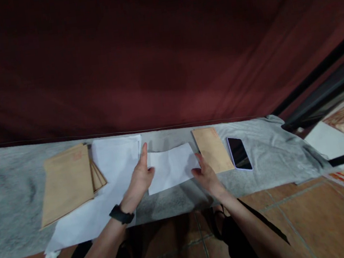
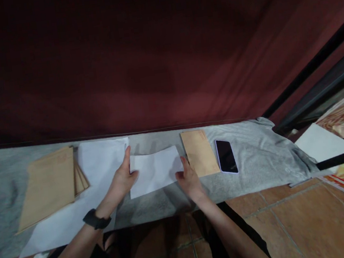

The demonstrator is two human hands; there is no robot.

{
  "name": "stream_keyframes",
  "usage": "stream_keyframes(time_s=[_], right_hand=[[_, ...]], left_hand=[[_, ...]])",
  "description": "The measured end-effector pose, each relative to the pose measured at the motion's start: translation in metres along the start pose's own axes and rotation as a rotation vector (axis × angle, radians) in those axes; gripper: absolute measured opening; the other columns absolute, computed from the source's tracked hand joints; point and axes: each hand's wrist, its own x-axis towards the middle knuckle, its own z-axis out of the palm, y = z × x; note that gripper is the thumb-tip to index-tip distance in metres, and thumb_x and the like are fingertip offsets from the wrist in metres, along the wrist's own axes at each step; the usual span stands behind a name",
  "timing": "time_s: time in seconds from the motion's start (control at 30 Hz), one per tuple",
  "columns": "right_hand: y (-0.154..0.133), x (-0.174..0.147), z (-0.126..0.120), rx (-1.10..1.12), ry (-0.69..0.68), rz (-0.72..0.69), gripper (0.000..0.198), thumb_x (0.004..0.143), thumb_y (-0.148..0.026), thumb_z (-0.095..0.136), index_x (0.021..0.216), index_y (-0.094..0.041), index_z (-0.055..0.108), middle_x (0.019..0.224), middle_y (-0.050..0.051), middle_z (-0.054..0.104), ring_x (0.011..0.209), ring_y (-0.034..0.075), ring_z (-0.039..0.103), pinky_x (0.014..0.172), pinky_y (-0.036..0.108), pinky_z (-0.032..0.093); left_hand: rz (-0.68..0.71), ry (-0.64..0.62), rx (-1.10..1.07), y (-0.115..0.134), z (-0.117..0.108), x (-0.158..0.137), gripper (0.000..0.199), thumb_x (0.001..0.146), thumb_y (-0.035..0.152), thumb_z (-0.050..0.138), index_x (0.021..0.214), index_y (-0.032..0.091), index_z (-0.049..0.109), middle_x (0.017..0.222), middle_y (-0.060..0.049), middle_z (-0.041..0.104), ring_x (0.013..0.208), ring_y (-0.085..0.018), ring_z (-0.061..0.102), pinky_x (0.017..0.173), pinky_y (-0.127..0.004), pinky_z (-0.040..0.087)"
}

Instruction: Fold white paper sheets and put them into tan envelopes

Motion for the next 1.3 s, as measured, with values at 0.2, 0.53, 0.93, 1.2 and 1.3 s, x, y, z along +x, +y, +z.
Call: stream_keyframes(time_s=[0.2, 0.53, 0.93, 1.2, 1.3], right_hand=[[-0.012, -0.015, 0.002, -0.427, 0.017, -0.351, 0.055, 0.095, -0.024, 0.049, 0.149, -0.016, 0.041, 0.157, 0.018, 0.038, 0.147, 0.033, 0.032, 0.114, 0.058, 0.039], [-0.015, -0.021, 0.032, -0.501, -0.142, -0.436, 0.053, 0.103, -0.031, 0.041, 0.152, -0.011, 0.042, 0.163, 0.015, 0.033, 0.153, 0.027, 0.025, 0.122, 0.048, 0.032], [-0.014, -0.022, 0.043, -0.633, -0.124, -0.41, 0.051, 0.105, -0.031, 0.039, 0.152, -0.011, 0.042, 0.16, 0.015, 0.038, 0.15, 0.026, 0.033, 0.123, 0.048, 0.027], [-0.011, -0.008, 0.04, -0.624, -0.178, -0.361, 0.051, 0.105, -0.028, 0.032, 0.153, -0.014, 0.041, 0.161, 0.012, 0.038, 0.151, 0.025, 0.03, 0.122, 0.048, 0.025], [-0.008, -0.004, 0.038, -0.647, -0.14, -0.311, 0.051, 0.106, -0.033, 0.034, 0.153, -0.015, 0.041, 0.161, 0.013, 0.036, 0.151, 0.027, 0.029, 0.122, 0.051, 0.024]], left_hand=[[0.118, -0.038, 0.217, -0.003, 0.005, 0.001, 0.082, 0.083, 0.008, 0.05, 0.16, 0.021, 0.023, 0.142, -0.014, 0.055, 0.124, -0.027, 0.061, 0.107, -0.042, 0.051], [0.283, -0.105, 0.287, -0.005, 0.008, -0.001, 0.073, 0.089, 0.004, 0.04, 0.158, 0.025, 0.028, 0.155, -0.011, 0.044, 0.139, -0.026, 0.05, 0.117, -0.045, 0.043], [0.372, 0.029, 0.509, 0.02, 0.024, -0.024, 0.053, 0.101, 0.025, 0.039, 0.153, 0.017, 0.036, 0.167, -0.016, 0.024, 0.155, -0.032, 0.018, 0.123, -0.059, 0.024], [0.419, -0.168, 0.547, 0.024, 0.063, -0.052, 0.057, 0.103, 0.033, 0.033, 0.154, 0.01, 0.031, 0.162, -0.019, 0.033, 0.154, -0.028, 0.022, 0.125, -0.055, 0.02], [0.453, -0.211, 0.573, 0.022, 0.06, -0.053, 0.057, 0.101, 0.035, 0.04, 0.151, 0.009, 0.036, 0.161, -0.02, 0.035, 0.153, -0.029, 0.024, 0.125, -0.056, 0.018]])
